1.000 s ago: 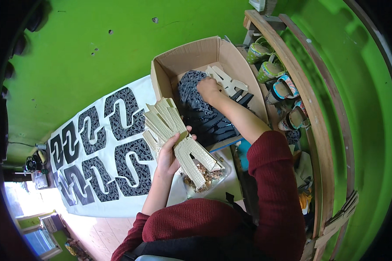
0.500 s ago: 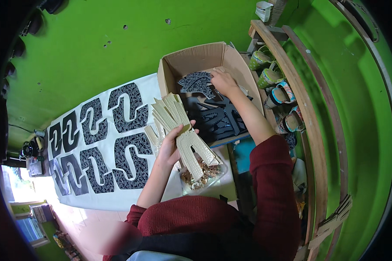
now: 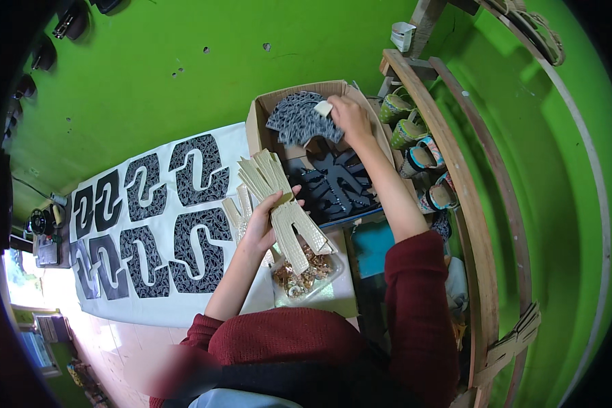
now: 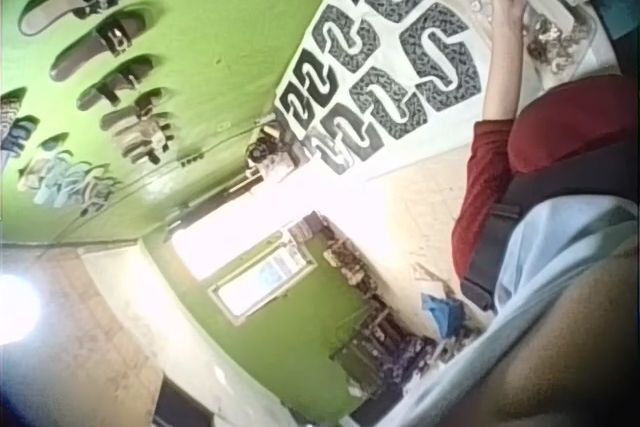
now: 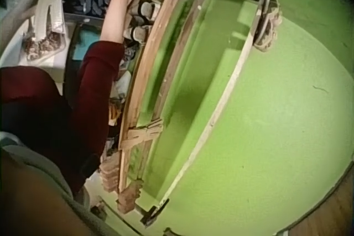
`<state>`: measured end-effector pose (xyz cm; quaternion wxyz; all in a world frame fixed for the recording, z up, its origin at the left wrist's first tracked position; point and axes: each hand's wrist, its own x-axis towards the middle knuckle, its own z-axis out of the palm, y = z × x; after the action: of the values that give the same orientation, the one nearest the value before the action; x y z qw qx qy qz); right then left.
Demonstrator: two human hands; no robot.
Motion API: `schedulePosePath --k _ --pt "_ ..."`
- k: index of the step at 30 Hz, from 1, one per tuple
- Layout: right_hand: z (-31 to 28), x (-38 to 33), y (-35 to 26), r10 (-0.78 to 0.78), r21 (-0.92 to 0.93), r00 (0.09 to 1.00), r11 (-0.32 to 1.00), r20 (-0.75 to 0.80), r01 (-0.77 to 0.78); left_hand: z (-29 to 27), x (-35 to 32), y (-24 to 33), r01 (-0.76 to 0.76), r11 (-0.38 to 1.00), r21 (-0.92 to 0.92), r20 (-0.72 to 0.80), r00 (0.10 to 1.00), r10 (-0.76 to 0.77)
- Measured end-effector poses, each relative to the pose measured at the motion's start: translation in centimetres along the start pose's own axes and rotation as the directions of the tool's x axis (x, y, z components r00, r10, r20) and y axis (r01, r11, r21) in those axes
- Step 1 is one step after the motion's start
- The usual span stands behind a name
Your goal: The recorder is seen organizing and assembling various components for shoe manufacturing, including leather pieces and metal buckles.
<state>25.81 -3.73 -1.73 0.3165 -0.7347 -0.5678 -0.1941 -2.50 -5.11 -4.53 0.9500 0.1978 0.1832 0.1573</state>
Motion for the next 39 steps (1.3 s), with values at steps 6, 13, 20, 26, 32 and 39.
schedulePosePath --k 6,13,20,26,32,39 --pt "-0.1 0.8 -2.1 -0.299 -0.275 0.909 0.884 0.29 0.378 -0.4 -0.2 0.1 -0.008 1.0 -0.025 -0.022 1.0 0.008" --pt "-0.7 2.3 -1.9 -0.085 -0.524 0.94 0.812 0.329 0.257 0.1 -0.1 -0.1 -0.041 0.999 0.014 -0.023 0.999 0.041" --pt "-9.0 2.4 -4.1 0.233 -0.131 0.96 0.968 0.155 -0.214 1.6 -0.6 -0.6 -0.098 0.982 0.162 -0.025 0.994 0.103" --pt "-12.5 -3.7 -14.2 0.169 -0.322 0.953 0.943 0.251 -0.083 3.2 1.5 -2.4 -0.267 0.947 0.179 -0.034 0.96 0.277" --pt "-11.0 -11.6 -15.2 0.102 0.25 0.858 0.933 0.504 -0.258 3.1 2.0 -3.7 -0.299 0.928 0.222 0.009 0.952 0.305" --pt "-13.7 -10.4 -6.7 -0.003 0.582 0.777 0.665 0.629 -0.469 0.1 2.1 -1.8 -0.108 0.994 -0.02 -0.229 0.968 0.101"
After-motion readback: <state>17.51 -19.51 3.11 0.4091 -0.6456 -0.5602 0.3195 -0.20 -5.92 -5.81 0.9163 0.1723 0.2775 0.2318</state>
